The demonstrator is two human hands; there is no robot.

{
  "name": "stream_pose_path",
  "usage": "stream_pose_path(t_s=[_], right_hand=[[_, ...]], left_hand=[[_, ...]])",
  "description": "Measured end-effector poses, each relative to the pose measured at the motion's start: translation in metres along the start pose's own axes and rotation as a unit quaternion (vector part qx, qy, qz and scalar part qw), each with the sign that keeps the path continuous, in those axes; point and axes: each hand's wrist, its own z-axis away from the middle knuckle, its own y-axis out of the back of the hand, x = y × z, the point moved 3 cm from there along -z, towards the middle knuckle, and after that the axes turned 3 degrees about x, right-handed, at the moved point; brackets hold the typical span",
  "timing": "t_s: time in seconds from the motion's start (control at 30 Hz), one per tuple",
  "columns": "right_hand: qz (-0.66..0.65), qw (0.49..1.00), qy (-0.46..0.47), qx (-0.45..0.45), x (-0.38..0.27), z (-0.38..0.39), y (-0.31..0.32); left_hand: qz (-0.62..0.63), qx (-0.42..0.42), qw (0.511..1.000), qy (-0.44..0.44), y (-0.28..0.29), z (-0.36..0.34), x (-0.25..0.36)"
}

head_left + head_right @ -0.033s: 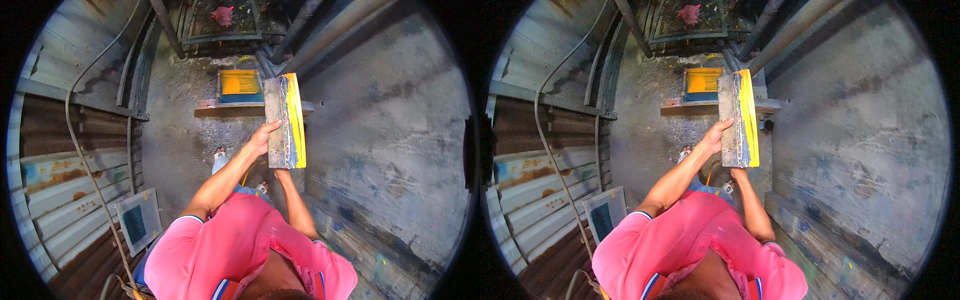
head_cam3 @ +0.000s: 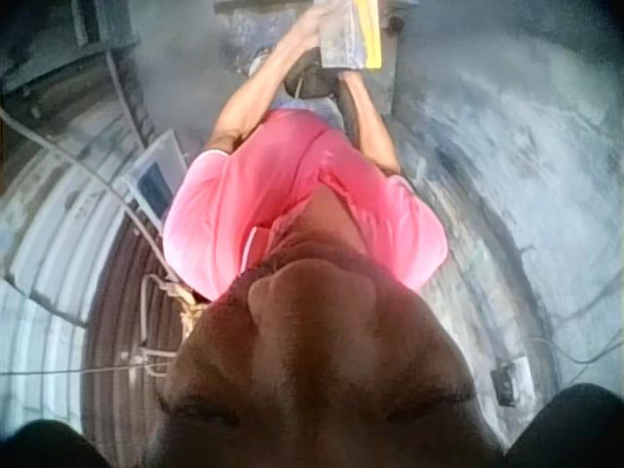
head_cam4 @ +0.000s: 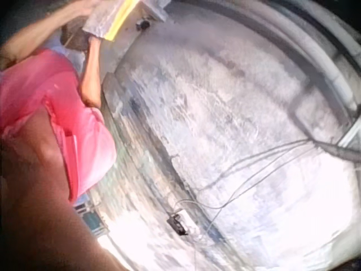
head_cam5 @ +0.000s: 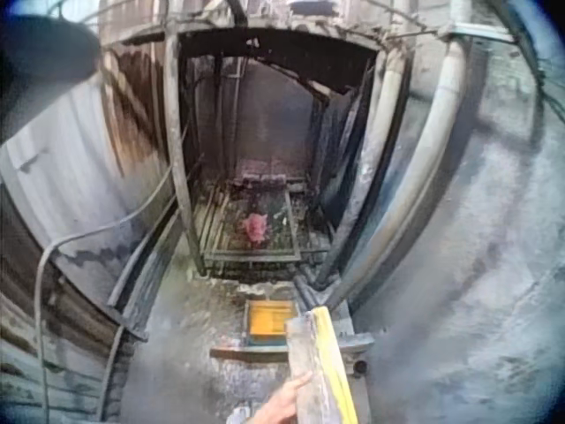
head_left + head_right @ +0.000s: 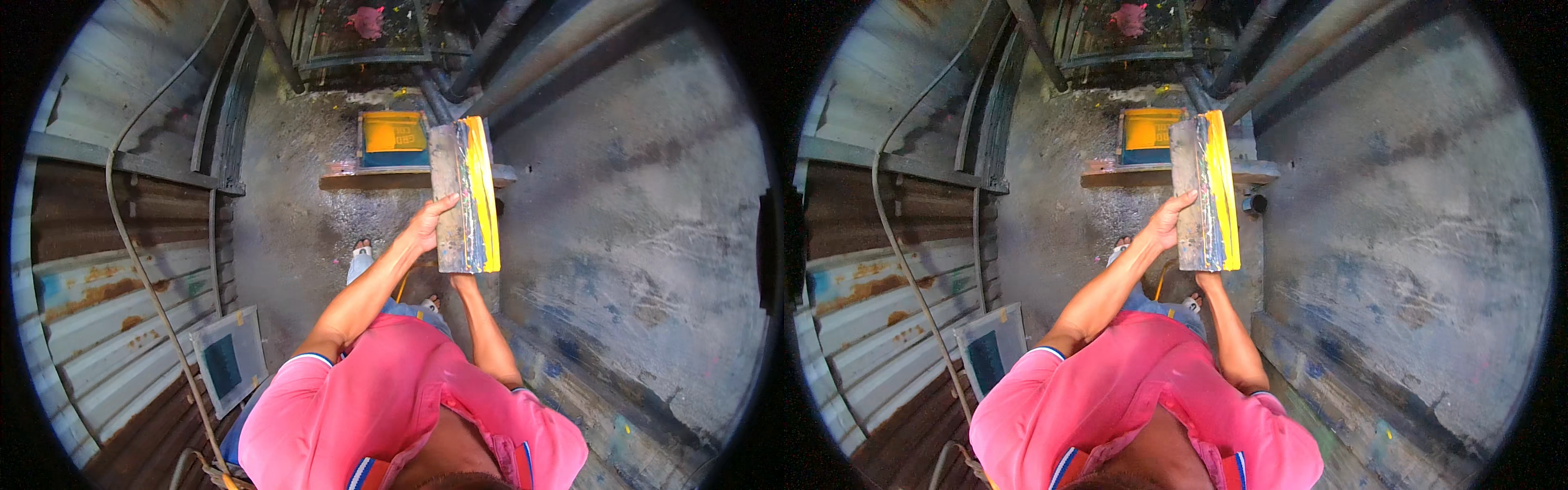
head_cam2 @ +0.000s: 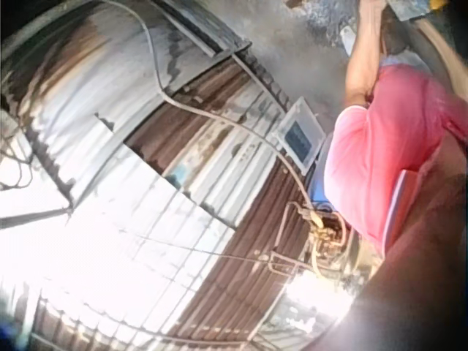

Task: The person performs screen printing on light blue t-shirts, applying yellow ink with a squeegee to create the text 'GROOVY COLORS'. They pour ink onto the screen, pull the squeegee across the mesh, and use a heat gun to dry the printed design. The person also cleans the screen with a brush and water between uses.

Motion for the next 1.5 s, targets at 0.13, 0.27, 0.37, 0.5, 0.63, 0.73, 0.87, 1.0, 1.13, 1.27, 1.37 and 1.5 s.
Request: stream_pose_path(t_s=[0.13,0.27,0.37,0.5,0.63,0.73,0.87,1.0,1.13,1.27,1.37,1.5], right_hand=[[-0.118,0.992,-0.033,0.024,-0.054,-0.042,-0.039],[-0.038,0.993,-0.110,-0.006,-0.055,-0.085,-0.065],[0.076,0.994,-0.047,0.057,0.002,-0.148,-0.060],[-0.015,0.988,-0.143,0.060,0.021,-0.197,-0.077],[-0.023,0.980,-0.151,0.129,0.075,-0.260,-0.066],[-0.004,0.971,-0.216,0.099,0.088,-0.294,-0.063],[-0.005,0.960,-0.274,0.046,0.087,-0.317,-0.056],[-0.023,0.954,-0.292,0.068,0.072,-0.327,-0.049],[0.054,0.965,-0.253,-0.039,0.021,-0.318,-0.061],[0.159,0.979,-0.121,-0.032,-0.028,-0.276,-0.083],[0.070,0.988,-0.130,-0.035,-0.042,-0.255,-0.094],[0.046,0.991,-0.128,0.005,-0.035,-0.256,-0.095]], left_hand=[[0.031,0.120,0.992,-0.018,0.048,0.015,0.071],[0.052,0.253,0.950,-0.174,0.131,0.070,0.161],[0.070,0.420,0.875,-0.232,0.204,0.117,0.224],[0.017,0.478,0.821,-0.311,0.265,0.163,0.257],[-0.034,0.514,0.796,-0.318,0.263,0.160,0.266],[-0.060,0.554,0.772,-0.304,0.256,0.127,0.260],[-0.153,0.570,0.765,-0.259,0.261,0.047,0.265],[-0.162,0.545,0.804,-0.173,0.254,-0.072,0.275],[-0.270,0.502,0.803,-0.173,0.307,-0.186,0.286],[-0.225,0.516,0.800,-0.209,0.299,-0.296,0.288],[-0.248,0.497,0.802,-0.220,0.284,-0.345,0.292],[-0.261,0.484,0.801,-0.236,0.268,-0.376,0.296]])
